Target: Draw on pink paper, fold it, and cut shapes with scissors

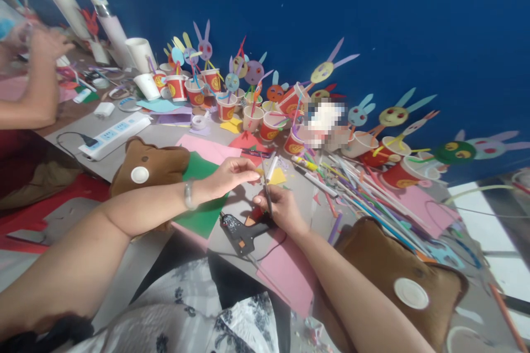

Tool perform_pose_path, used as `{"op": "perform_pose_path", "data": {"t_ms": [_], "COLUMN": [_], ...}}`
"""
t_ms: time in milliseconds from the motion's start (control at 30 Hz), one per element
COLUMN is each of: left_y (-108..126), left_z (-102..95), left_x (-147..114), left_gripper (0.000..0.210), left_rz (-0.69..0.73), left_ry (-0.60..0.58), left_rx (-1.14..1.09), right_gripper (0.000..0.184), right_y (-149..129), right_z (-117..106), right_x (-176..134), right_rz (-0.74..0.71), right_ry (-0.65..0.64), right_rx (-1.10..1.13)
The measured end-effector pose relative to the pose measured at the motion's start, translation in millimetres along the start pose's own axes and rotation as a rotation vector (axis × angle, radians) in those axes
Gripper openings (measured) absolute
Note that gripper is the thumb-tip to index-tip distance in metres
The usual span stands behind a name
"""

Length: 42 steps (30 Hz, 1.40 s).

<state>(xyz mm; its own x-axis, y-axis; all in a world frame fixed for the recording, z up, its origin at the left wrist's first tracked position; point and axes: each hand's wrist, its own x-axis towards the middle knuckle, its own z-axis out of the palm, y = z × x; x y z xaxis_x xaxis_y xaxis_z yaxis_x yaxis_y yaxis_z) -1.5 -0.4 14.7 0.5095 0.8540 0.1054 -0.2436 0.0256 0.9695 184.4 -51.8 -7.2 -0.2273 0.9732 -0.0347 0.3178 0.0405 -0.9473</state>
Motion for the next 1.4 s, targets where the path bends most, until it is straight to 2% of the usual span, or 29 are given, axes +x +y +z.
{"op": "perform_pose_path", "data": {"t_ms": [667, 1067, 1400], "left_y": [8, 0, -6], "left_z": [-0.6, -4.8, -5.5], "left_x": [-1, 2, 4], "left_gripper": [0.014, 0.013, 0.007], "left_rz": [0.019, 0.06, 0.046], "left_ry": [0.025, 0.015, 0.02], "left_rx": [0.015, 0.099, 0.09], "right_gripper": [0.057, 0.056, 0.056], "right_y": [2, -3, 1], "right_z": [-2, -6, -5], "right_x": [-1, -1, -1], "right_rz": [0.021, 0.067, 0.079], "right_ry": [0.039, -0.075, -0.09], "right_rx": [-0.062, -0.056, -0.023]}}
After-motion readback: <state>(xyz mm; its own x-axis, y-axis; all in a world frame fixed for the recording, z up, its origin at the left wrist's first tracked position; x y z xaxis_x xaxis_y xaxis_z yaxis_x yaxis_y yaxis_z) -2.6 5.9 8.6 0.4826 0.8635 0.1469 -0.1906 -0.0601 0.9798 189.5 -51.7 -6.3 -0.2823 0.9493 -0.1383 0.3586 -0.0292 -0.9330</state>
